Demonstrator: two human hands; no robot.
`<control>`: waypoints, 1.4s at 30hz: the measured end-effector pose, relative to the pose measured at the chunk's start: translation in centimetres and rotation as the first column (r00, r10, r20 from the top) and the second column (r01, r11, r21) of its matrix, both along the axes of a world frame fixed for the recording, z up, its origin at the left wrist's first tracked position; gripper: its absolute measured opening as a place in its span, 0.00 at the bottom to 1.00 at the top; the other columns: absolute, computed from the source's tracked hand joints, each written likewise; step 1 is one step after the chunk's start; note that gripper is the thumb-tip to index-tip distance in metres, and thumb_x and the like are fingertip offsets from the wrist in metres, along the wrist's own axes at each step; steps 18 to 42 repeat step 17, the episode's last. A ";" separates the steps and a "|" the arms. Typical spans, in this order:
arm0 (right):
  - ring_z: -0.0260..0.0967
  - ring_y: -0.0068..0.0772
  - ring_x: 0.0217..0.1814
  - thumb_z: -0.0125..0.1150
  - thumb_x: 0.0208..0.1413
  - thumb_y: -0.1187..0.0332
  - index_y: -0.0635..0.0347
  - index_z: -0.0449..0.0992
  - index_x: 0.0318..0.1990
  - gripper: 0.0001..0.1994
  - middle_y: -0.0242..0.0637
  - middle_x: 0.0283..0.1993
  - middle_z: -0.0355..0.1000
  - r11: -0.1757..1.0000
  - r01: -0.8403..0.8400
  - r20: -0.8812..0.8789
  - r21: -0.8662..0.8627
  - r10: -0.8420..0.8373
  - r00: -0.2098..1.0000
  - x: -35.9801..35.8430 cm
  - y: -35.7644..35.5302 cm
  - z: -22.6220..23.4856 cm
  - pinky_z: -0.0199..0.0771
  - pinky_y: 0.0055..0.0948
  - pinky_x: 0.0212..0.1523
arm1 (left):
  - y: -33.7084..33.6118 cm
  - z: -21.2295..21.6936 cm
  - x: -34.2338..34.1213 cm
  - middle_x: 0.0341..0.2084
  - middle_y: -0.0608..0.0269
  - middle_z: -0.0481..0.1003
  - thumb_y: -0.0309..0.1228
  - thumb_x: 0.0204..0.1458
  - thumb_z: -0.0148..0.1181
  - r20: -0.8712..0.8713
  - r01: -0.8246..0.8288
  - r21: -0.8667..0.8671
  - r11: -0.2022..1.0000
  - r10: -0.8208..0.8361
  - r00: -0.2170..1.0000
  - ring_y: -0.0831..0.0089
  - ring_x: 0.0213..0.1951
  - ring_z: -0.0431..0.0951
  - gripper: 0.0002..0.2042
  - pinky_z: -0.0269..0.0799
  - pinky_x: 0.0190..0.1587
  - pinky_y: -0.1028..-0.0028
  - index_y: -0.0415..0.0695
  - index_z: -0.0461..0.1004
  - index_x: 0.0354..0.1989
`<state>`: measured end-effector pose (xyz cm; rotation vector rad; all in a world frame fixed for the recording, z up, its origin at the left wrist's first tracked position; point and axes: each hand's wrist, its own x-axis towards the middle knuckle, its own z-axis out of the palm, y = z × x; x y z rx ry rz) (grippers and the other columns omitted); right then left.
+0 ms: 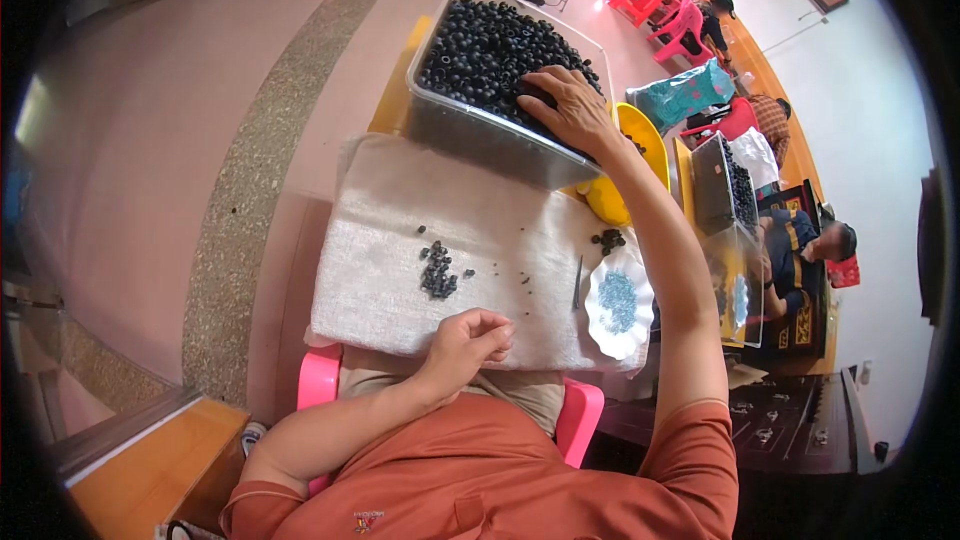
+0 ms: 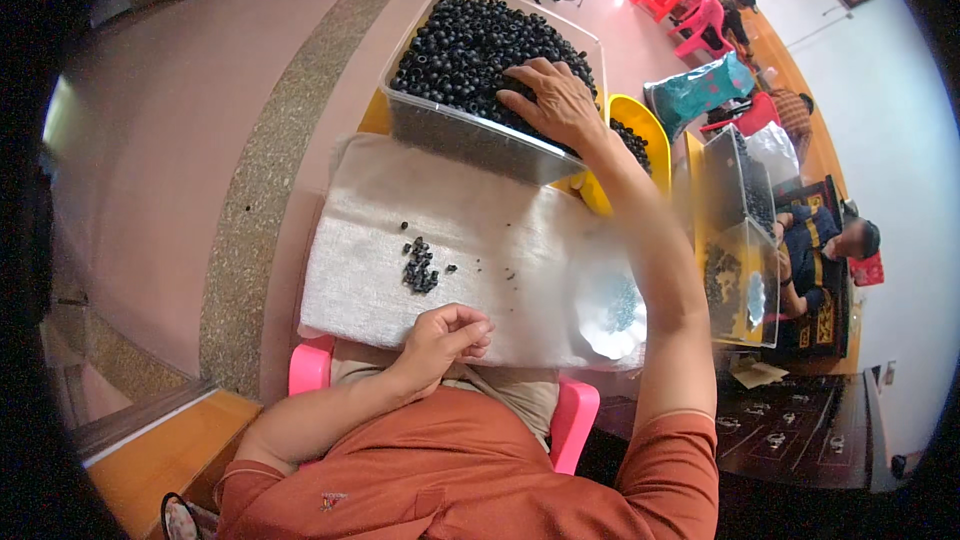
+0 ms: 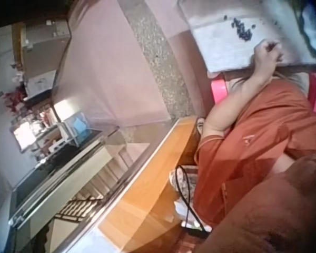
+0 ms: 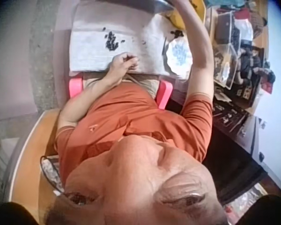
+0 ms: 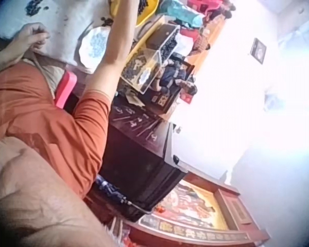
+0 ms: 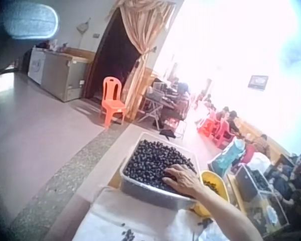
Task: Sorting small black components from a large container into a small dish.
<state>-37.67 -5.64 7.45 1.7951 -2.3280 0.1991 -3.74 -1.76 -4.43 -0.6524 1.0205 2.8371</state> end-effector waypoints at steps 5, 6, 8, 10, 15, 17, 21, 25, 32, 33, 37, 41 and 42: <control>0.71 0.45 0.49 0.59 0.58 0.55 0.59 0.76 0.45 0.17 0.42 0.43 0.72 0.999 -0.019 -0.033 -0.050 0.018 0.999 1.0 0.1 0.5 0.70 0.37 0.50 | 0.0 0.0 0.0 0.32 0.66 0.76 0.30 0.57 0.62 -0.002 -0.003 0.009 1.000 0.003 1.000 0.82 0.32 0.75 0.08 0.74 0.37 0.80 0.40 0.75 0.41; 0.71 0.45 0.49 0.59 0.58 0.55 0.59 0.76 0.45 0.17 0.42 0.43 0.72 0.999 -0.020 -0.033 -0.050 0.018 0.999 1.1 0.2 0.6 0.70 0.37 0.50 | -0.1 0.1 0.1 0.31 0.66 0.76 0.30 0.57 0.62 -0.005 -0.001 0.004 1.000 0.001 1.000 0.82 0.31 0.75 0.08 0.74 0.36 0.81 0.40 0.75 0.41; 0.73 0.46 0.44 0.58 0.58 0.56 0.60 0.76 0.42 0.16 0.43 0.40 0.73 0.997 -0.020 -0.056 -0.080 0.015 0.998 1.2 0.2 0.7 0.72 0.39 0.46 | -0.1 0.1 0.1 0.31 0.66 0.76 0.30 0.57 0.62 -0.007 -0.001 -0.001 1.000 0.001 1.000 0.82 0.31 0.75 0.08 0.74 0.36 0.81 0.40 0.75 0.41; 0.73 0.47 0.44 0.58 0.59 0.56 0.60 0.77 0.41 0.15 0.43 0.39 0.74 0.997 -0.014 -0.076 -0.070 0.009 0.997 1.4 0.0 0.7 0.72 0.39 0.45 | 0.0 0.0 0.1 0.30 0.67 0.76 0.30 0.57 0.62 -0.054 -0.022 0.010 1.000 0.023 0.998 0.83 0.30 0.74 0.08 0.73 0.35 0.81 0.40 0.75 0.40; 0.73 0.47 0.44 0.58 0.59 0.56 0.59 0.77 0.39 0.14 0.44 0.38 0.74 0.998 0.062 -0.078 -0.030 -0.064 0.995 1.2 -0.1 0.6 0.72 0.40 0.44 | 0.0 0.1 0.2 0.30 0.67 0.76 0.30 0.57 0.62 -0.049 -0.019 -0.007 1.000 0.019 0.999 0.83 0.30 0.74 0.08 0.73 0.35 0.82 0.40 0.75 0.40; 0.73 0.47 0.43 0.58 0.59 0.56 0.59 0.77 0.39 0.14 0.45 0.39 0.75 0.996 0.090 -0.134 -0.008 -0.090 0.987 1.2 -0.2 0.7 0.72 0.39 0.44 | 0.1 -0.1 0.2 0.30 0.67 0.76 0.30 0.57 0.62 -0.059 -0.024 -0.005 1.000 0.024 0.998 0.83 0.30 0.74 0.08 0.73 0.35 0.82 0.41 0.75 0.40; 0.73 0.47 0.43 0.58 0.59 0.56 0.59 0.77 0.39 0.14 0.45 0.39 0.75 0.996 0.090 -0.134 -0.008 -0.090 0.987 1.2 -0.2 0.7 0.72 0.39 0.44 | 0.1 -0.1 0.2 0.30 0.67 0.76 0.30 0.57 0.62 -0.059 -0.024 -0.005 1.000 0.024 0.998 0.83 0.30 0.74 0.08 0.73 0.35 0.82 0.41 0.75 0.40; 0.73 0.47 0.43 0.58 0.59 0.56 0.59 0.77 0.39 0.14 0.45 0.39 0.75 0.996 0.090 -0.134 -0.008 -0.090 0.987 1.2 -0.2 0.7 0.72 0.39 0.44 | 0.1 -0.1 0.2 0.30 0.67 0.76 0.30 0.57 0.62 -0.059 -0.024 -0.005 1.000 0.024 0.998 0.83 0.30 0.74 0.08 0.73 0.35 0.82 0.41 0.75 0.40; 0.73 0.47 0.43 0.58 0.59 0.56 0.59 0.77 0.39 0.14 0.45 0.39 0.75 0.996 0.090 -0.134 -0.008 -0.090 0.987 1.2 -0.2 0.7 0.72 0.39 0.44 | 0.1 -0.1 0.2 0.30 0.67 0.76 0.30 0.57 0.62 -0.059 -0.024 -0.005 1.000 0.024 0.998 0.83 0.30 0.74 0.08 0.73 0.35 0.82 0.41 0.75 0.40; 0.73 0.47 0.43 0.58 0.59 0.56 0.59 0.77 0.39 0.14 0.45 0.39 0.75 0.996 0.090 -0.134 -0.008 -0.090 0.987 1.2 -0.2 0.7 0.72 0.39 0.44 | 0.1 -0.1 0.2 0.30 0.67 0.76 0.30 0.57 0.62 -0.059 -0.024 -0.005 1.000 0.024 0.998 0.83 0.30 0.74 0.08 0.73 0.35 0.82 0.41 0.75 0.40; 0.73 0.47 0.43 0.58 0.59 0.56 0.59 0.77 0.39 0.14 0.45 0.39 0.75 0.996 0.090 -0.134 -0.008 -0.090 0.987 1.2 -0.2 0.7 0.72 0.39 0.44 | 0.1 -0.1 0.2 0.30 0.67 0.76 0.30 0.57 0.62 -0.059 -0.024 -0.005 1.000 0.024 0.998 0.83 0.30 0.74 0.08 0.73 0.35 0.82 0.41 0.75 0.40; 0.73 0.47 0.43 0.58 0.59 0.56 0.59 0.77 0.39 0.14 0.45 0.39 0.75 0.996 0.090 -0.134 -0.008 -0.090 0.987 1.2 -0.2 0.7 0.72 0.39 0.44 | 0.1 -0.1 0.2 0.30 0.67 0.76 0.30 0.57 0.62 -0.059 -0.024 -0.005 1.000 0.024 0.998 0.83 0.30 0.74 0.08 0.73 0.35 0.82 0.41 0.75 0.40; 0.73 0.47 0.43 0.58 0.59 0.56 0.59 0.77 0.39 0.14 0.45 0.39 0.75 0.996 0.090 -0.134 -0.008 -0.090 0.987 1.2 -0.2 0.7 0.72 0.39 0.44 | 0.1 -0.1 0.2 0.30 0.67 0.76 0.30 0.57 0.62 -0.059 -0.024 -0.005 1.000 0.024 0.998 0.83 0.30 0.74 0.08 0.73 0.35 0.82 0.41 0.75 0.40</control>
